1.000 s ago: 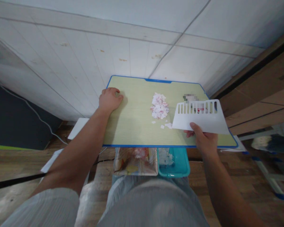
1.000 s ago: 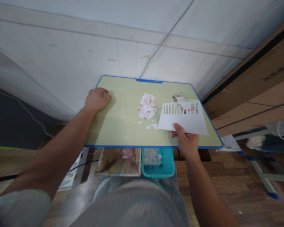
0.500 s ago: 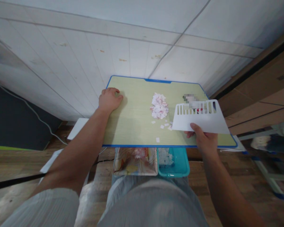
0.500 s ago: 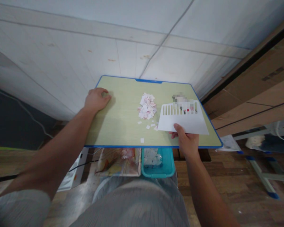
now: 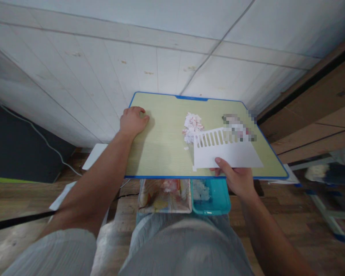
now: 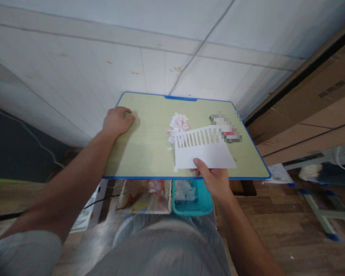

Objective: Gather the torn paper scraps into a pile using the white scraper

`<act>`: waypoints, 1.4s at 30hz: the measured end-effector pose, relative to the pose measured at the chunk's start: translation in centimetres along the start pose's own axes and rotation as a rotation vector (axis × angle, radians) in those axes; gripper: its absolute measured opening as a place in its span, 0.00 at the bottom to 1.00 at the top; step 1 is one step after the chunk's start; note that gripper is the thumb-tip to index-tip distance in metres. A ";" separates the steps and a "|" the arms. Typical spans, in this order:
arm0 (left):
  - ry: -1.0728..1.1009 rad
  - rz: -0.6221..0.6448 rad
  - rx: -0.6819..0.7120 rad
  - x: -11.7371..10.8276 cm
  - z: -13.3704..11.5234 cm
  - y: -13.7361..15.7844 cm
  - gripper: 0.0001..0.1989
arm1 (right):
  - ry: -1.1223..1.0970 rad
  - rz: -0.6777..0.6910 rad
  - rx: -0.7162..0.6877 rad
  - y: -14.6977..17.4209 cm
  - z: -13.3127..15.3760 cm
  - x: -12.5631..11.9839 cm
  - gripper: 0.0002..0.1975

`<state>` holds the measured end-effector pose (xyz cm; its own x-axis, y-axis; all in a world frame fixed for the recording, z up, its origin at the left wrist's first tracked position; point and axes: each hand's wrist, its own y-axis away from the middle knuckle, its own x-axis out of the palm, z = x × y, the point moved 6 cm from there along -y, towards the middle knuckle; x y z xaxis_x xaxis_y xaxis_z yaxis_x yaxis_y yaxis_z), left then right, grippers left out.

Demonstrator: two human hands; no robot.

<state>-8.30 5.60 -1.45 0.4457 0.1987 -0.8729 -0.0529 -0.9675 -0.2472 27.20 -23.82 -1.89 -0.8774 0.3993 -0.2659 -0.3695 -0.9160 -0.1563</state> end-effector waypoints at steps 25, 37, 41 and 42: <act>-0.090 0.021 0.005 -0.6 -0.5 -0.3 0.26 | -0.083 -0.120 -0.026 -1.9 -1.4 -3.7 0.22; -0.292 0.030 0.115 -1.7 -3.8 1.7 0.27 | -0.182 -0.117 0.032 -3.9 -3.0 -2.3 0.31; -0.298 0.065 0.048 -1.8 -3.8 3.0 0.29 | -0.215 -0.089 0.009 -4.3 -2.7 -1.3 0.31; -0.301 0.068 0.043 -1.7 -3.9 3.5 0.29 | -0.224 -0.079 0.007 -4.3 -2.8 -1.0 0.31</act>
<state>-5.79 1.29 0.84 0.1558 0.1770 -0.9718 -0.1142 -0.9740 -0.1957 30.51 -20.15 -3.60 -0.8915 0.4516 -0.0356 -0.4408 -0.8829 -0.1619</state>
